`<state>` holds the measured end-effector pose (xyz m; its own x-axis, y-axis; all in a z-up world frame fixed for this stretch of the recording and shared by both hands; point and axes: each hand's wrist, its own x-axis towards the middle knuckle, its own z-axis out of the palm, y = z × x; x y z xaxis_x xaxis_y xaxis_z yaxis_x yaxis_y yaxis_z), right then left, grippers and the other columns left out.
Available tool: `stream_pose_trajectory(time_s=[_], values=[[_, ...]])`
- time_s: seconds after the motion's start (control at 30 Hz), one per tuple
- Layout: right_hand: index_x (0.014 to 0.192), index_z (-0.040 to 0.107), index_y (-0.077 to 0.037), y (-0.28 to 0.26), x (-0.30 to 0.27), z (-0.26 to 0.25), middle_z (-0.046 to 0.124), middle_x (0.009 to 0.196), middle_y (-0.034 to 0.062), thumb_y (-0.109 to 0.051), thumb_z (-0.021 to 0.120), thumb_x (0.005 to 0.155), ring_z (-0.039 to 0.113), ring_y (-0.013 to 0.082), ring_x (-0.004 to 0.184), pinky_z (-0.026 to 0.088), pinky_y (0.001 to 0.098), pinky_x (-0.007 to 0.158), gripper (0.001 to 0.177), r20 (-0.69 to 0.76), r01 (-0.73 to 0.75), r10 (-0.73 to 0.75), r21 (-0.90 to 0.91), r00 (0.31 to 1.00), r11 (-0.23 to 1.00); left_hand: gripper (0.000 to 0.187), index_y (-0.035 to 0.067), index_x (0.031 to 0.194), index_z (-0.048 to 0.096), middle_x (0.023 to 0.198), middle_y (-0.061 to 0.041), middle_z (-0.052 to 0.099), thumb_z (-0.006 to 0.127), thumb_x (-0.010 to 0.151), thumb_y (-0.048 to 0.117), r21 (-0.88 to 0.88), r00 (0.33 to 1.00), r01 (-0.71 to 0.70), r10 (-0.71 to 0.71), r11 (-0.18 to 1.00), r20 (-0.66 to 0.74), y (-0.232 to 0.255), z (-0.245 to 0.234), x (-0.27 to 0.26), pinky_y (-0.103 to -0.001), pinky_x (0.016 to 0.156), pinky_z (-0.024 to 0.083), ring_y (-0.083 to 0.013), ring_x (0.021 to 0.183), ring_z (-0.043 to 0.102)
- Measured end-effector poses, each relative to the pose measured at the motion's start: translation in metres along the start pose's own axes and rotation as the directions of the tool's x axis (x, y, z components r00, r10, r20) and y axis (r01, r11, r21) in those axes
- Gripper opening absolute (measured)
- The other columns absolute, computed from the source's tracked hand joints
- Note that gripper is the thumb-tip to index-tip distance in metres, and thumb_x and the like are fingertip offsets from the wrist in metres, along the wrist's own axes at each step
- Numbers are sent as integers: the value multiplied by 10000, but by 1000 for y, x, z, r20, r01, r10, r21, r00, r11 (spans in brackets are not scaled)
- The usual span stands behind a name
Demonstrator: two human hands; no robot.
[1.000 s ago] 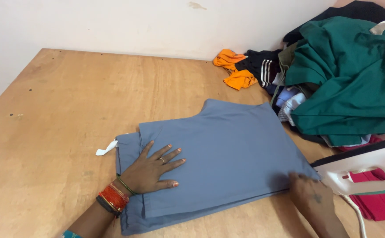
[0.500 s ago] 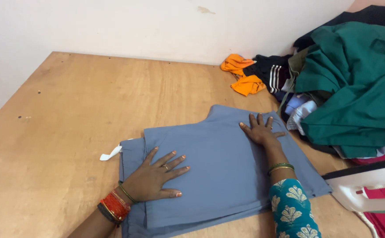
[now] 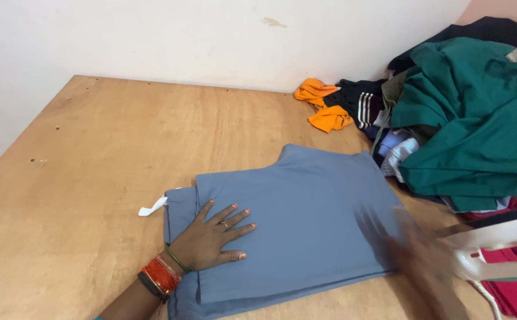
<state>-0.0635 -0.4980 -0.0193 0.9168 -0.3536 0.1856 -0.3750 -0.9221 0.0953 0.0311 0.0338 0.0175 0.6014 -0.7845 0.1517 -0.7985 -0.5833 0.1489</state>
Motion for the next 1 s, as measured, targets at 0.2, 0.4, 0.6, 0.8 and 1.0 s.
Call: stream_pose_trajectory(time_s=[0.2, 0.4, 0.6, 0.8, 1.0], values=[[1522, 459, 96, 85, -57, -29, 567, 1441, 241, -124, 632, 1083, 625, 305, 1249, 553, 390, 1061, 521, -380, 279, 487, 922, 786, 269, 646, 258, 1471, 502, 1626, -93, 314, 450, 958, 646, 21, 988, 46, -42, 999, -147, 2, 2, 2, -625, 1180, 37, -306, 1494, 244], [1328, 461, 100, 65, -40, -53, 620, 1228, 169, -91, 667, 994, 640, 271, 1092, 510, 345, 931, 437, -462, 321, 321, 856, 827, 405, 618, 203, 1433, 548, 1599, -108, 322, 470, 951, 583, 61, 909, 377, -356, 924, -216, 2, 5, 6, -619, 1206, 51, -276, 1513, 270], [1273, 621, -72, -10, -9, -133, 710, 997, 219, -371, 743, 897, 708, 389, 839, 543, 471, 741, 497, -264, 104, -27, 280, 964, 955, 695, 124, 1566, 336, 1687, -217, 135, 474, 1024, 538, -111, 808, 220, -245, 969, -537, -5, 2, 8, -531, 1231, 144, -394, 1548, 185], [1392, 507, -235, -191, -30, -164, 736, 1126, 153, -412, 671, 882, 724, 359, 993, 565, 471, 838, 564, 218, 247, -349, 388, 911, 888, 784, 70, 1643, 88, 1725, -250, -17, 434, 1078, 489, -430, 695, -26, -293, 902, -657, -11, 8, 7, -501, 1272, 249, -407, 1606, 122], [1577, 246, -263, -312, -47, -193, 672, 1126, 201, -377, 512, 998, 701, 429, 874, 551, 539, 762, 647, 206, 587, -660, 322, 722, 743, 878, -2, 1635, -25, 1723, -254, -64, 403, 1069, 516, -513, 743, -11, -336, 858, -579, -24, 16, 13, -504, 1272, 186, -423, 1605, 49]])
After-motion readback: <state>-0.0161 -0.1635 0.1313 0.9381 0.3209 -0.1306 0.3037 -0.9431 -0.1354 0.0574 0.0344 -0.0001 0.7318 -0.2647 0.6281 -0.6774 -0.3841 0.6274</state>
